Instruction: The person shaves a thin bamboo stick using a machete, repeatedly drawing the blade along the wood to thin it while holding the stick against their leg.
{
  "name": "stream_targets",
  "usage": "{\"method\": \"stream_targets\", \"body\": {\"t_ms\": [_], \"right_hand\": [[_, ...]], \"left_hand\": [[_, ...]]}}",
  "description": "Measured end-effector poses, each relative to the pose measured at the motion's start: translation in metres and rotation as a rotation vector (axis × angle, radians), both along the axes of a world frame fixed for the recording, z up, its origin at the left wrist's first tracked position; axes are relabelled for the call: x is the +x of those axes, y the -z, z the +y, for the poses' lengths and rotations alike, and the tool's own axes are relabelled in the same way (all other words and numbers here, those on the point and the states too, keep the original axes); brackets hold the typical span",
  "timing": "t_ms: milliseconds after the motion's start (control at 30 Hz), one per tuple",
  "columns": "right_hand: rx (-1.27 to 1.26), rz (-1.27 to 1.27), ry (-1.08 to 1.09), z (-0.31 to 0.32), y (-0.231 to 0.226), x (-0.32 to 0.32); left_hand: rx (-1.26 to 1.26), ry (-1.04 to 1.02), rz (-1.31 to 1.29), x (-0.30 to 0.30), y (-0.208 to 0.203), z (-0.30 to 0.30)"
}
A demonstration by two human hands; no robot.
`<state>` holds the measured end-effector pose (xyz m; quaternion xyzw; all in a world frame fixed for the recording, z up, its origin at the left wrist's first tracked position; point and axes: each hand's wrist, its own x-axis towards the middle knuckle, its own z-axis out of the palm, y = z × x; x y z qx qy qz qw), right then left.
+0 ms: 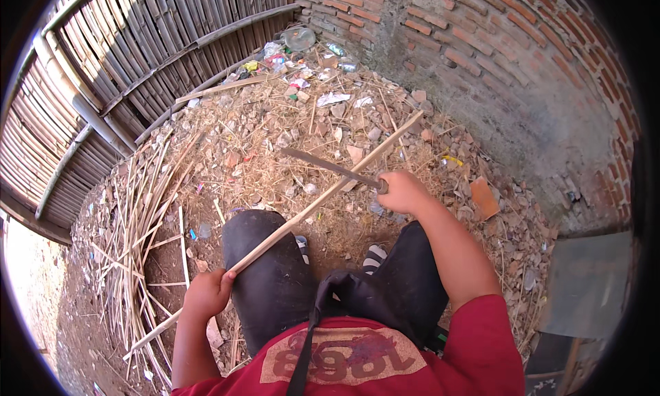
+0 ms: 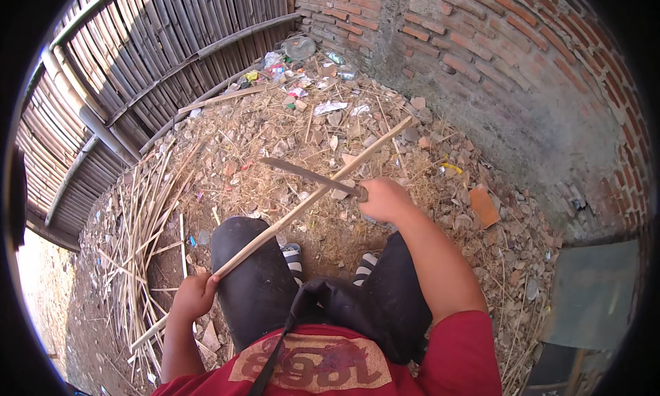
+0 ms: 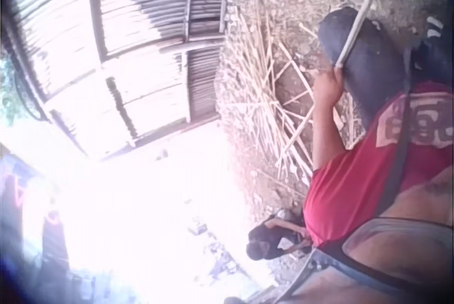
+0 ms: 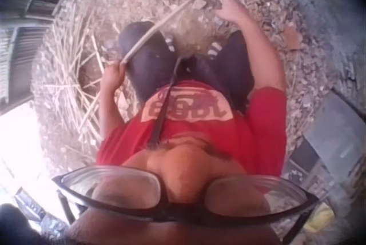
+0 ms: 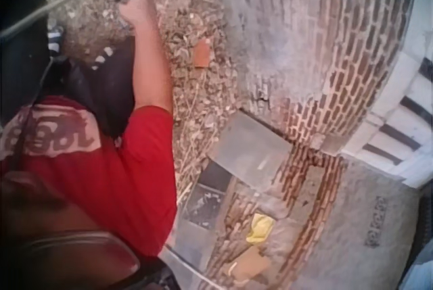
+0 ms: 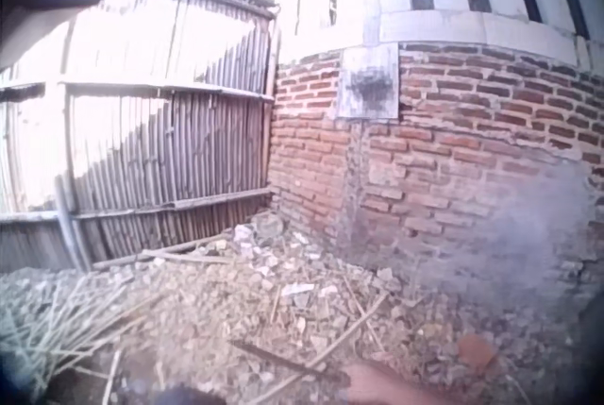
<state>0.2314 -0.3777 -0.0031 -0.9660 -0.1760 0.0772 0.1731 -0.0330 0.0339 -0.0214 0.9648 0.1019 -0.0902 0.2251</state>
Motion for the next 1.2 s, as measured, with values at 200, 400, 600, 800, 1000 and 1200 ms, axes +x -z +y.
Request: {"method": "stream_targets", "body": {"t_ms": [200, 400, 600, 800, 1000, 1200], "right_hand": [[0.134, 0.292, 0.182, -0.019, 0.021, 0.022], [-0.026, 0.098, -0.08, 0.026, 0.008, -0.013], [0.134, 0.078, 0.146, -0.018, 0.019, 0.035], [-0.034, 0.05, -0.126, 0.025, 0.008, 0.003], [0.174, 0.059, 0.111, 0.005, 0.014, 0.022], [-0.05, 0.051, -0.15, 0.014, 0.009, 0.021]], "left_hand": [[-0.253, 0.014, 0.217, 0.017, -0.001, 0.015], [-0.315, -0.029, 0.269, 0.012, -0.002, 0.022], [-0.304, -0.053, 0.253, 0.014, 0.004, 0.014], [-0.374, -0.061, 0.295, 0.014, 0.02, 0.03], [-0.414, -0.044, 0.288, 0.012, 0.022, 0.031], [-0.516, -0.053, 0.381, 0.019, 0.025, 0.035]]}}
